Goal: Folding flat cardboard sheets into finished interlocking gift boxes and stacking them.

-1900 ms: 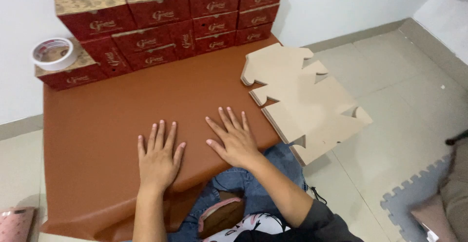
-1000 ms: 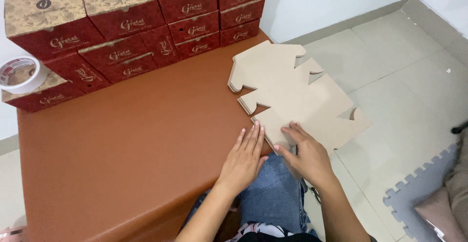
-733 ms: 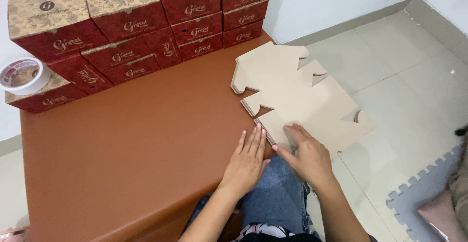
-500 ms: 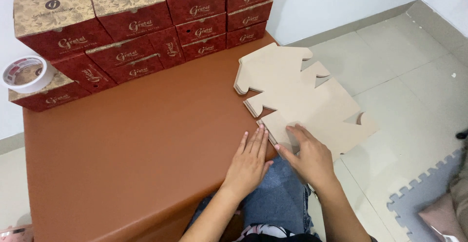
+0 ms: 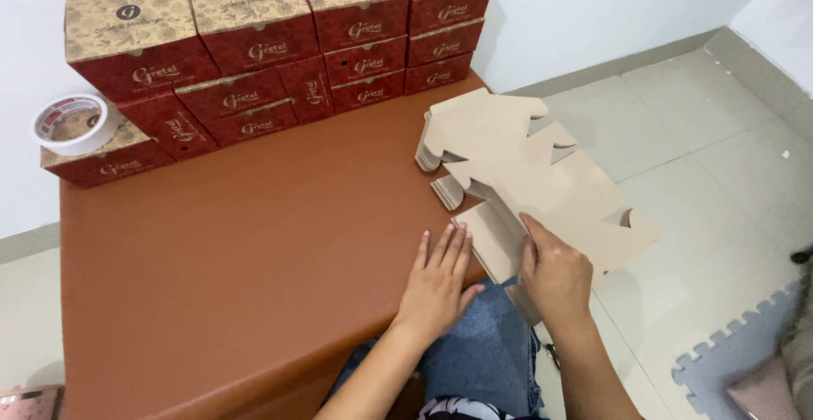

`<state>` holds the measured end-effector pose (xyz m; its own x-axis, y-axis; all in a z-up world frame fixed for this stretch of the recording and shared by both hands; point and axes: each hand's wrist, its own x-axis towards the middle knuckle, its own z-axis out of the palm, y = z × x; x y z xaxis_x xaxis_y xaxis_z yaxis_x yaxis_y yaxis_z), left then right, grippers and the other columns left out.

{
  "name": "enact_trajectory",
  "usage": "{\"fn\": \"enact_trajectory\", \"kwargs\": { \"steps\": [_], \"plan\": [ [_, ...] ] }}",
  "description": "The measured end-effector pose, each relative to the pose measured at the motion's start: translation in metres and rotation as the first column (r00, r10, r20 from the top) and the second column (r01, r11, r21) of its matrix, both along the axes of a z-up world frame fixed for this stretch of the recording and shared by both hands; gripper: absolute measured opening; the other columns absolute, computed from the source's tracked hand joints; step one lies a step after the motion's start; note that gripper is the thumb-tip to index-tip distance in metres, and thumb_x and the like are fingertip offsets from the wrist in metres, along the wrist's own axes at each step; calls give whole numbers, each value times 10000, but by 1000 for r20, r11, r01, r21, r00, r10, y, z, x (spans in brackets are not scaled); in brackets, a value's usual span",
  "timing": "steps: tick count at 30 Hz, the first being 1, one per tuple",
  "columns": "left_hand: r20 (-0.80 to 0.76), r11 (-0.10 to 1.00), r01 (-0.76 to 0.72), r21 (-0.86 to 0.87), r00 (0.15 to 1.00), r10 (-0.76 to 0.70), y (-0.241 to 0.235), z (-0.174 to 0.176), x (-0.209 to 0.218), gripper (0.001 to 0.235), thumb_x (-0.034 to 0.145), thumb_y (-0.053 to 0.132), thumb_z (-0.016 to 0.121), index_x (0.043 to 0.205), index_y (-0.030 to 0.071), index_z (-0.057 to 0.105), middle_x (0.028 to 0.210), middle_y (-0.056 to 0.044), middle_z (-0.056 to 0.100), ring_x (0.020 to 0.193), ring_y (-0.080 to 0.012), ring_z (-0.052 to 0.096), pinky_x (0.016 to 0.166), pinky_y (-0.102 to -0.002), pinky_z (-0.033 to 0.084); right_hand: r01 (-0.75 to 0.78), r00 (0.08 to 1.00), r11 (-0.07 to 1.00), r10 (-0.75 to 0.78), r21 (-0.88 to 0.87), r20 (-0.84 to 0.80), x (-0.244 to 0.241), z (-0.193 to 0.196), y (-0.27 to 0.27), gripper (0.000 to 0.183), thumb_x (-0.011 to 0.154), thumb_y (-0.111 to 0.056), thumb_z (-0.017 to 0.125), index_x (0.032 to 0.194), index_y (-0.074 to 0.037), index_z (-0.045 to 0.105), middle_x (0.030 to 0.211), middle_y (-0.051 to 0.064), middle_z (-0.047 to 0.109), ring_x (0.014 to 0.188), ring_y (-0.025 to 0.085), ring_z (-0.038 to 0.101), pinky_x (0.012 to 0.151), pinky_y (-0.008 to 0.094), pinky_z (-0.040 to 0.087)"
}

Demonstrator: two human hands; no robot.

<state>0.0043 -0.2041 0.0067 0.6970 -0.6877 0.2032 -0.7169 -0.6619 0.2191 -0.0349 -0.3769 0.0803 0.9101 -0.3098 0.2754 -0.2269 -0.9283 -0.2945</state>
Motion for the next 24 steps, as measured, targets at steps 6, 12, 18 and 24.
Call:
{"fn": "enact_trajectory", "kwargs": {
  "steps": [6,12,18,24],
  "plan": [
    [35,969,17,-247,999,-9,6,1,-3,811,974,493,473,1502,-104,323,1590,-249,337,1533,-318,192,1234,-551,26,-113,927,987,146,-114,345,-10,32,34,331,838,33,680,1160,8,754,985,178,774,563,174,708,458,269,520],
    [-110,815,-416,-403,906,408,93,6,-36,693,937,316,608,1462,-59,357,1503,-239,441,1475,-394,302,1211,-569,152,-449,859,893,443,-37,258,-8,9,97,466,771,51,654,1232,-14,677,1185,215,716,1035,305,739,717,335,650],
    [-108,671,-555,-492,804,585,198,15,-97,702,760,19,576,1446,7,429,1500,-157,470,1459,-358,384,1154,-473,327,-671,699,729,683,-137,214,7,-12,208,375,911,-160,632,1180,93,692,1203,309,679,1069,319,698,641,295,602],
    [-171,700,-513,-497,849,500,233,9,-136,862,654,107,635,1483,43,408,1578,-195,365,1503,-371,298,1223,-548,205,-745,644,660,750,-100,148,18,-51,264,679,959,-488,584,1306,96,594,1289,361,605,1056,377,688,689,349,601]
  ]
}}
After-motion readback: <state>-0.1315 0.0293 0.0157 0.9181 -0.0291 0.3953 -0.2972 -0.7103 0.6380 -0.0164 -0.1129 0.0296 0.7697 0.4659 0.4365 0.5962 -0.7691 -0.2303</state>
